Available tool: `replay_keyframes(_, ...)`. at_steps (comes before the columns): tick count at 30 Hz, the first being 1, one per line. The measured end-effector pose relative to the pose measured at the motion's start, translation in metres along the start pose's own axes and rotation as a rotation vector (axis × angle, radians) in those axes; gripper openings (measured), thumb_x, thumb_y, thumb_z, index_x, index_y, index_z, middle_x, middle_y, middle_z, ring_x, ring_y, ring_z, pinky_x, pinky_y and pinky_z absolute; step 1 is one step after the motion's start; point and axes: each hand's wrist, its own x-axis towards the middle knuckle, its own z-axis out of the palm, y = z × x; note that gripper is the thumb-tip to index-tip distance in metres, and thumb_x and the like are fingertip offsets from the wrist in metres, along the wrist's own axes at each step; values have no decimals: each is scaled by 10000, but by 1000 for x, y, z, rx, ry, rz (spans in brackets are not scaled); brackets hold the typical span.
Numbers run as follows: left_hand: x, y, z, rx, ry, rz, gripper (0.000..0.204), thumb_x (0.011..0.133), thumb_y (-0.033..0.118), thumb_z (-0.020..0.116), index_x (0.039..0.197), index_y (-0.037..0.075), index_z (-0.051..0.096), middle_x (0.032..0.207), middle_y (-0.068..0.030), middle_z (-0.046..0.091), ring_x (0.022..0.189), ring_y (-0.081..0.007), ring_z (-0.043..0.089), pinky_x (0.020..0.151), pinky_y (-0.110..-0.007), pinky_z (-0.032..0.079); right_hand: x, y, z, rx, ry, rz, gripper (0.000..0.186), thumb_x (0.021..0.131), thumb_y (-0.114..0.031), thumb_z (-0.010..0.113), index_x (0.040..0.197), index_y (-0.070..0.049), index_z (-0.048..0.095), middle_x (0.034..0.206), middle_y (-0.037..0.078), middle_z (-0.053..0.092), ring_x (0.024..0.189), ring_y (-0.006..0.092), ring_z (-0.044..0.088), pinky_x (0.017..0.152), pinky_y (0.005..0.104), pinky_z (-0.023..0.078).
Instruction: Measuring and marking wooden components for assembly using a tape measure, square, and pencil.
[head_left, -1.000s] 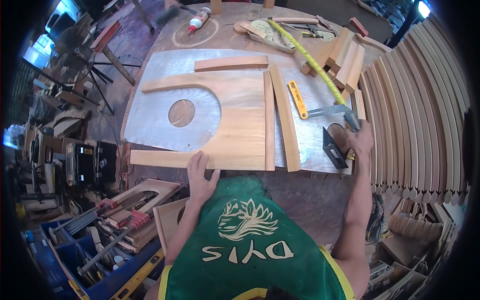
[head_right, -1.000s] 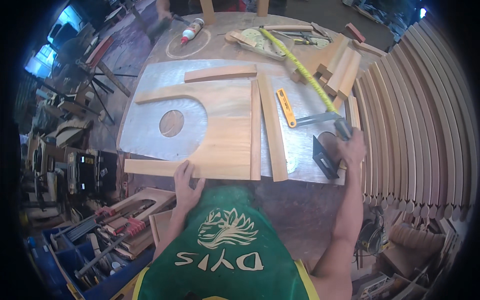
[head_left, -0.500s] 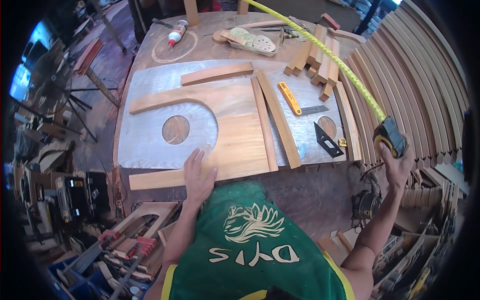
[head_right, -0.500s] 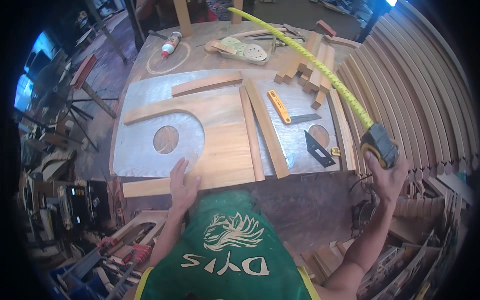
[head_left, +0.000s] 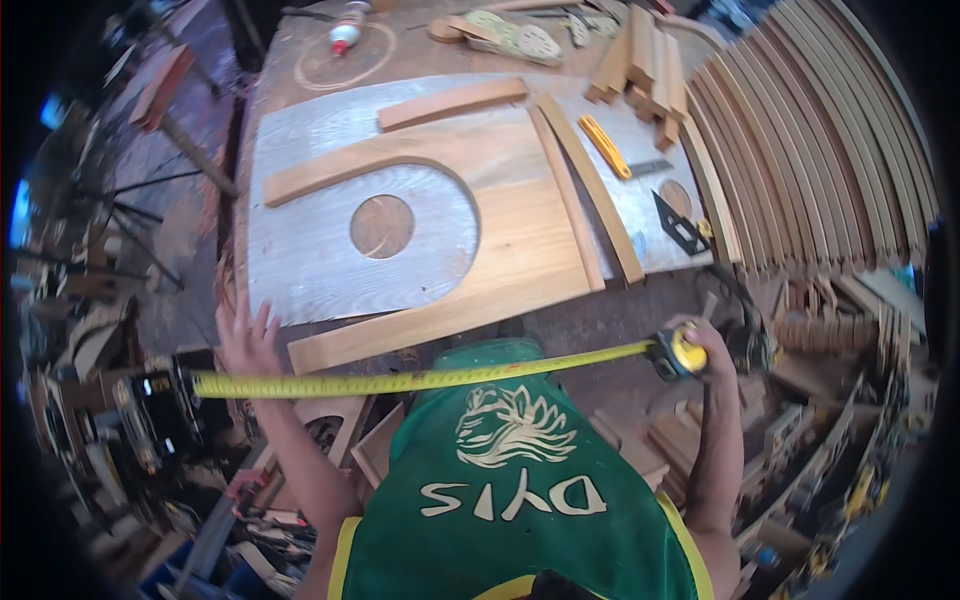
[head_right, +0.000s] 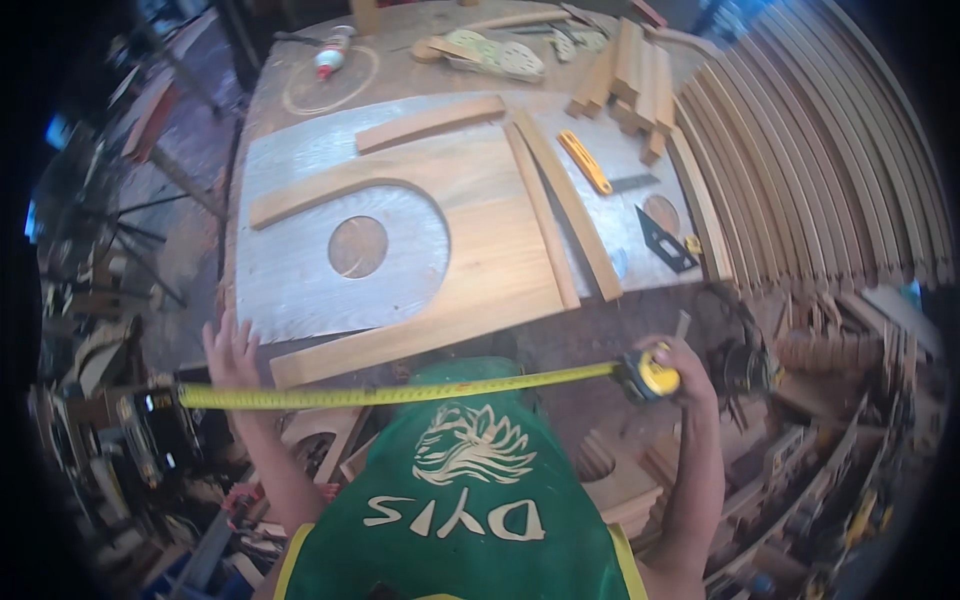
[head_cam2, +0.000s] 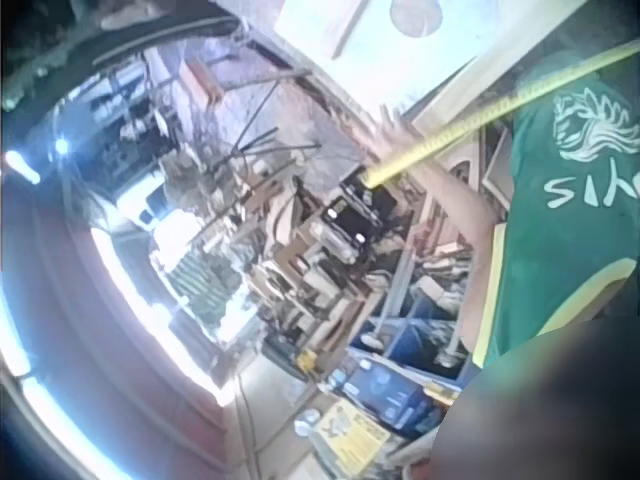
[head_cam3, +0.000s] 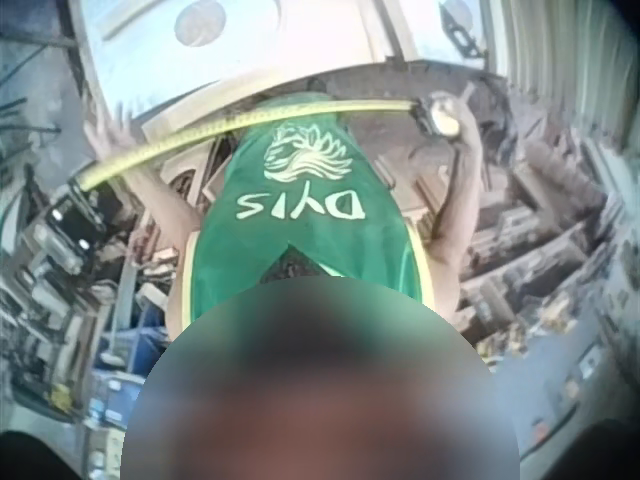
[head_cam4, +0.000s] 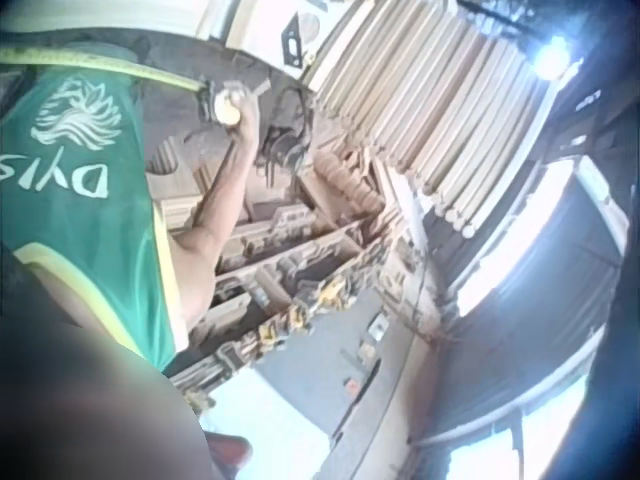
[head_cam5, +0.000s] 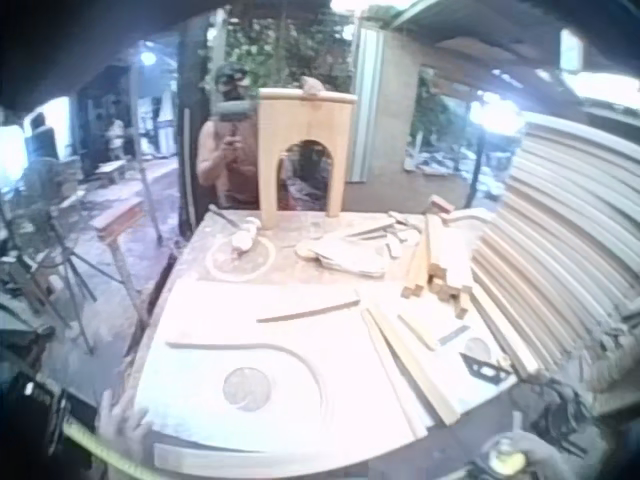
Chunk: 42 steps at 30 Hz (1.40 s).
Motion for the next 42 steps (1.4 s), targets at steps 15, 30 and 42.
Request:
replay_keyframes(15,-41,-41,-186,-417,196,-189,561,1130,405,552,1602,113,472,1419,-130,661,1140,-234,663,1026,-399,538,153,17,23,-143,-94,511,395,903,-523,741,1009,-143,766,701,-40,681,482,78,565,383,248,296)
replay_keyframes(30,-47,-55,-53,682,350,-204,325,1058,228,721,1288,-2,713,963,14,671,751,-55,596,613,-222,508,175,-42,-12,-473,19,507,534,926,-599,678,1146,-118,749,878,-5,740,662,77,627,470,275,308)
replay_keyframes(42,-58,-63,-64,754,197,-76,359,1063,248,724,1280,-39,721,989,-8,698,813,-70,618,670,-235,508,162,4,-26,-559,221,37,550,989,-472,740,1216,29,729,1027,85,760,902,166,716,823,336,549)
